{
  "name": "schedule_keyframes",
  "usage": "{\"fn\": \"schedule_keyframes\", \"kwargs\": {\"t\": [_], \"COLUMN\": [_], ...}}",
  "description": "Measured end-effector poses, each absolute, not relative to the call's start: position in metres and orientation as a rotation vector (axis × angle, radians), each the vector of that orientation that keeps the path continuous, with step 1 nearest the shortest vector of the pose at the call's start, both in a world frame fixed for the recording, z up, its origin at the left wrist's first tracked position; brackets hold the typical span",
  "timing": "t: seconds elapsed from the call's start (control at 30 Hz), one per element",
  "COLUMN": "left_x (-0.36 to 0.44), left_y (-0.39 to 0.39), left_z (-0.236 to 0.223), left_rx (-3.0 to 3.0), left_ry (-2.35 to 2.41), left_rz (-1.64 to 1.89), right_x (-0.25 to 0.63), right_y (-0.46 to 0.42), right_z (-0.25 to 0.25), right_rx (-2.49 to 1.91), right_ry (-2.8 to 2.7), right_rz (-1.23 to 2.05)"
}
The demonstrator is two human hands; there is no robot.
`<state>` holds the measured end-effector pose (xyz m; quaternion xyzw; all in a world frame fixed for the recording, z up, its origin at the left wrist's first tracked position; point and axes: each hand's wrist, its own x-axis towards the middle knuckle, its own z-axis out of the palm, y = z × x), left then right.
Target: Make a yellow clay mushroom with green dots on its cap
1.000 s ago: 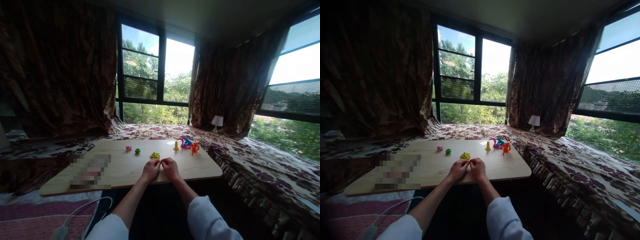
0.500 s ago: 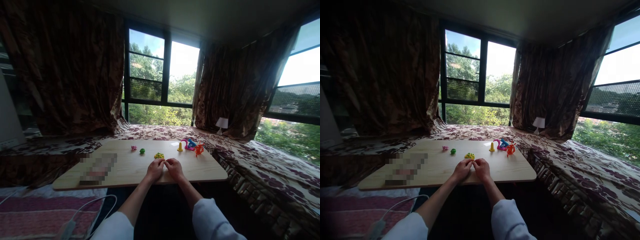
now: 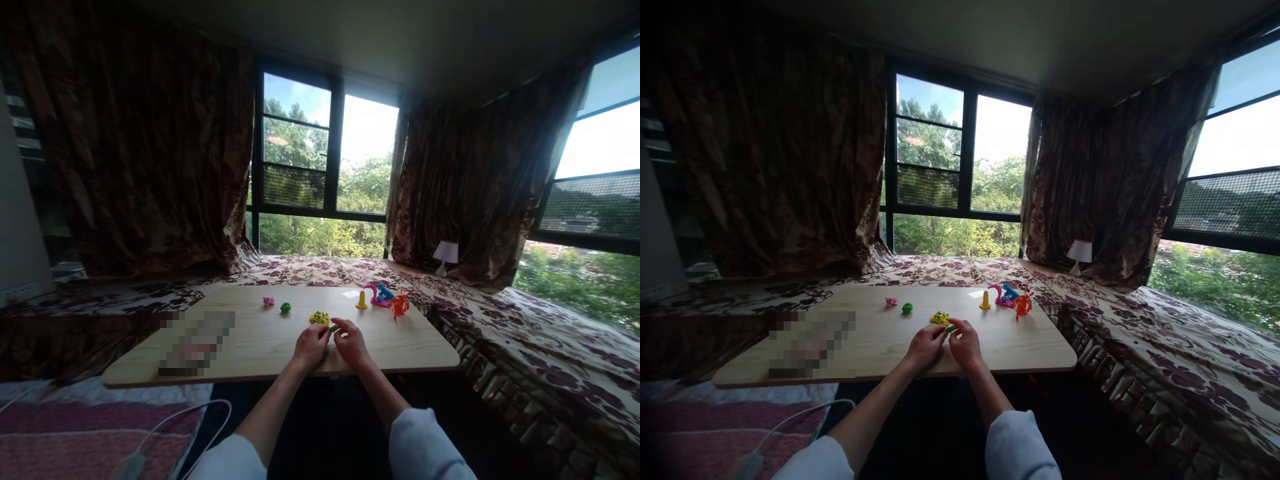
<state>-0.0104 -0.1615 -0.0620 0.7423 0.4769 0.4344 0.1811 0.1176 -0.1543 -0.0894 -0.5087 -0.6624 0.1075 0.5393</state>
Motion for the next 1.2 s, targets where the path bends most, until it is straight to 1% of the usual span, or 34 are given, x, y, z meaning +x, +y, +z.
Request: {"fn": "schedule_keyframes", "kwargs": {"t": [0.4,0.57,0.93,1.2], "left_x": [-0.008,-0.007,-0.009,-0.012], "left_y": [-0.167,-0.165,-0.152,-0.151], "left_z": [-0.059,-0.060,-0.074,-0.075], "left_rx": [2.134,2.107,2.076,2.095], "left_ry": [1.344,1.354,1.316,1.279], "left_rz": [1.181,1.214,1.263,1.294], "right_x": [0.120,0.118,0.121,0.120], "right_y": [-0.158,-0.157,-0.160,-0.162], "right_z": [-0.089,-0.089,-0.086,-0.085], "right_rx": [-1.196,-1.230,-1.243,-1.266], "right_ry": [-1.565,-1.535,-1.529,-1.554], "right_rz": [0.230,0.208,0.284,0.288]}}
